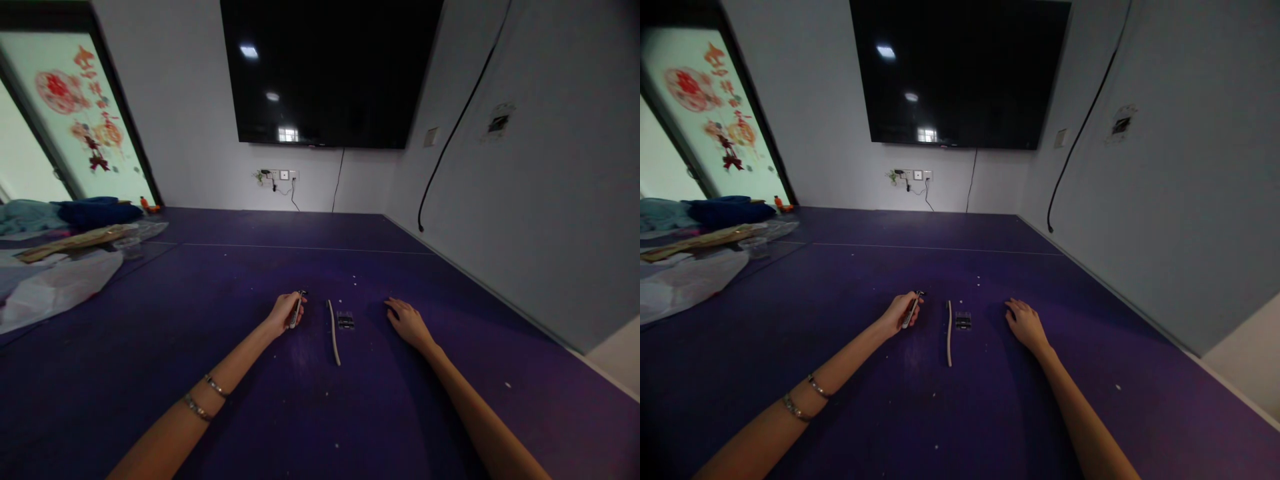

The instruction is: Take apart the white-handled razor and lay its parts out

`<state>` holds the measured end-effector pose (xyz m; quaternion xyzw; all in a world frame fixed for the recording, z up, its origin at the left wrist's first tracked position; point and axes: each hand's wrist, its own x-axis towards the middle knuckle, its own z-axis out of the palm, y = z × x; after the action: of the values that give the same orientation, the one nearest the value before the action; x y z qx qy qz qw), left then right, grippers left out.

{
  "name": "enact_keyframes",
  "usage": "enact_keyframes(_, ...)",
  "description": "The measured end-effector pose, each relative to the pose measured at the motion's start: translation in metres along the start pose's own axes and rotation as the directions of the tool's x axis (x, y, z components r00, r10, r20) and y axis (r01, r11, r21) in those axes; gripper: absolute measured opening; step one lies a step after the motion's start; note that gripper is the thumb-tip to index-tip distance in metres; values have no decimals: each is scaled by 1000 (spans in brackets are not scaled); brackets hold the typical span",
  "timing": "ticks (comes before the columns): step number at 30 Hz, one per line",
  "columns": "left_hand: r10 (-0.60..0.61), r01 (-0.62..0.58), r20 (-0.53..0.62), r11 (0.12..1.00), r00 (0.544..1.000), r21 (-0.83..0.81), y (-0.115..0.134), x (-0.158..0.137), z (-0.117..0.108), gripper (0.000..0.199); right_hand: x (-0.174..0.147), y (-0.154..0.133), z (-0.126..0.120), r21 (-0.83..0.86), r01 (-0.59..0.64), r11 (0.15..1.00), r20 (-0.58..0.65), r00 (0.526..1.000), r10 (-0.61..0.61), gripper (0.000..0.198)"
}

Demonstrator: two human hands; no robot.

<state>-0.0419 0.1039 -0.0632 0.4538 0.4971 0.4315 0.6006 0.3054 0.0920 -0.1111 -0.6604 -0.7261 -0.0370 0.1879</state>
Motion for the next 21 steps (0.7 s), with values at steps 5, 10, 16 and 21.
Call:
enact_keyframes(5, -134, 133, 0, 988, 991, -80, 4, 4, 2, 17, 1, 3, 2, 5, 19, 1000, -13, 1000, -19, 40)
enact_keyframes(10, -241, 245, 57, 966, 969, -83, 4, 11, 1, 24, 3, 7, 7, 5, 27, 1000, -22, 999, -27, 40)
enact_keyframes(16, -320, 324, 57, 944, 946, -60, -3, 21, -2, 38, 4, 8, 9, 6, 27, 1000, -20, 999, -27, 40)
enact_keyframes(21, -350, 352, 41, 933, 936, -70, -6, 26, -1, 38, 4, 7, 7, 9, 28, 1000, -14, 1000, -28, 41)
